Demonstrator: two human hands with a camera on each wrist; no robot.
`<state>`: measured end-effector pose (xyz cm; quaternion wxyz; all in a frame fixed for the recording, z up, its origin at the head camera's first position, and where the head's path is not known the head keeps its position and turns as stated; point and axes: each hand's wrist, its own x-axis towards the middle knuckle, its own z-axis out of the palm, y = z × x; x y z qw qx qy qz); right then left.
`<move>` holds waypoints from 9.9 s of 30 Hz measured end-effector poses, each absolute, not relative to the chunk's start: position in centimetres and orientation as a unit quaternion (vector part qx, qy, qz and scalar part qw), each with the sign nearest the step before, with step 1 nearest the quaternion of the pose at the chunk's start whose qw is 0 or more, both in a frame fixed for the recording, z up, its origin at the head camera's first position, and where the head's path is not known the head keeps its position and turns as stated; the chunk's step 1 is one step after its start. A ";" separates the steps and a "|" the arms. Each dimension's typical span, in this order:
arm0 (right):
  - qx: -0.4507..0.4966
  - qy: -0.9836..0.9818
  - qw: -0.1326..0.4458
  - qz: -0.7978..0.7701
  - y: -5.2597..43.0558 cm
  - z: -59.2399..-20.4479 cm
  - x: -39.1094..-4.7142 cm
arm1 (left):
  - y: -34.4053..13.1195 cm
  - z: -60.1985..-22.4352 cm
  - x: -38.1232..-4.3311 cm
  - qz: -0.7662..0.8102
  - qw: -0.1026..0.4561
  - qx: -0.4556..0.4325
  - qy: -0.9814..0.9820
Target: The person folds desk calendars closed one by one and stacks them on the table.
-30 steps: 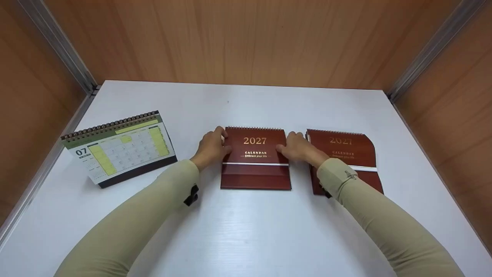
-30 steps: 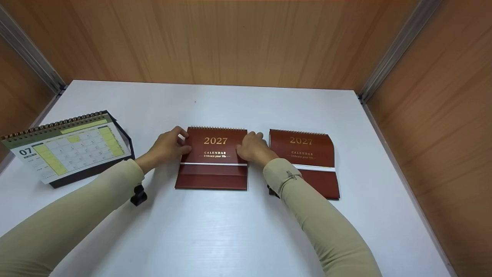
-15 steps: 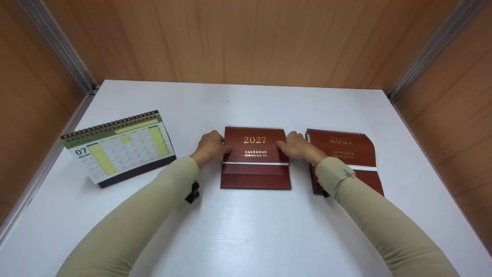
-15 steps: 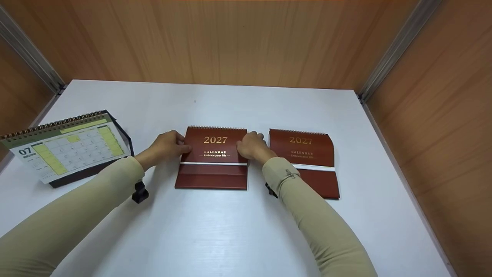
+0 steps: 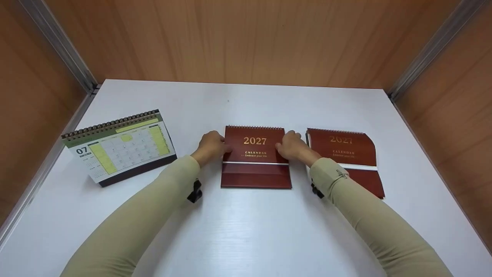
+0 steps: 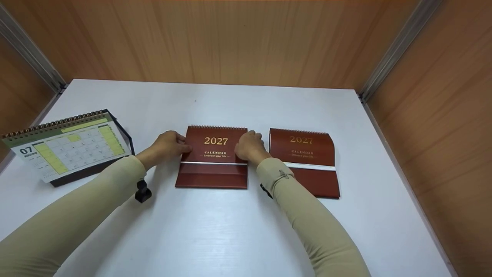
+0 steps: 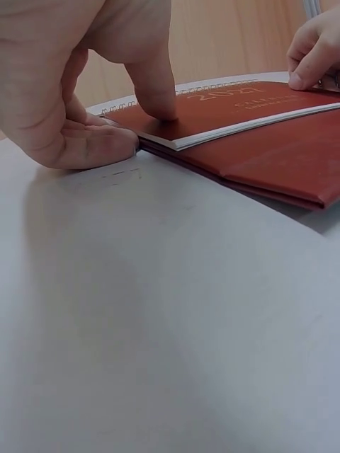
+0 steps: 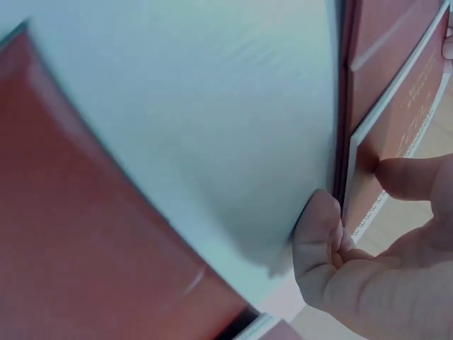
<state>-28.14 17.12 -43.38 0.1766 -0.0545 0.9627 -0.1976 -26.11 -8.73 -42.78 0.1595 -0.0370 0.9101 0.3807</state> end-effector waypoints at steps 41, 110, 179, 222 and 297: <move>-0.058 0.949 0.122 -0.285 17.7 -43.8 -27.9 | -9.6 -43.5 -26.6 0.464 0.165 -0.082 0.867; 0.011 0.956 0.080 -0.281 35.5 -38.6 -26.5 | 6.9 -43.1 -24.6 0.689 0.144 0.033 0.709; 0.026 0.968 0.102 -0.230 39.2 -41.9 -25.9 | 11.3 -45.3 -21.7 0.472 0.220 0.190 0.832; 0.045 0.957 0.121 -0.259 38.9 -42.0 -25.5 | 6.9 -44.2 -22.2 0.508 0.255 0.210 0.796; -0.132 0.840 0.035 -0.525 11.4 -40.9 -24.1 | -26.3 -39.2 -13.7 0.515 -0.276 -0.157 0.797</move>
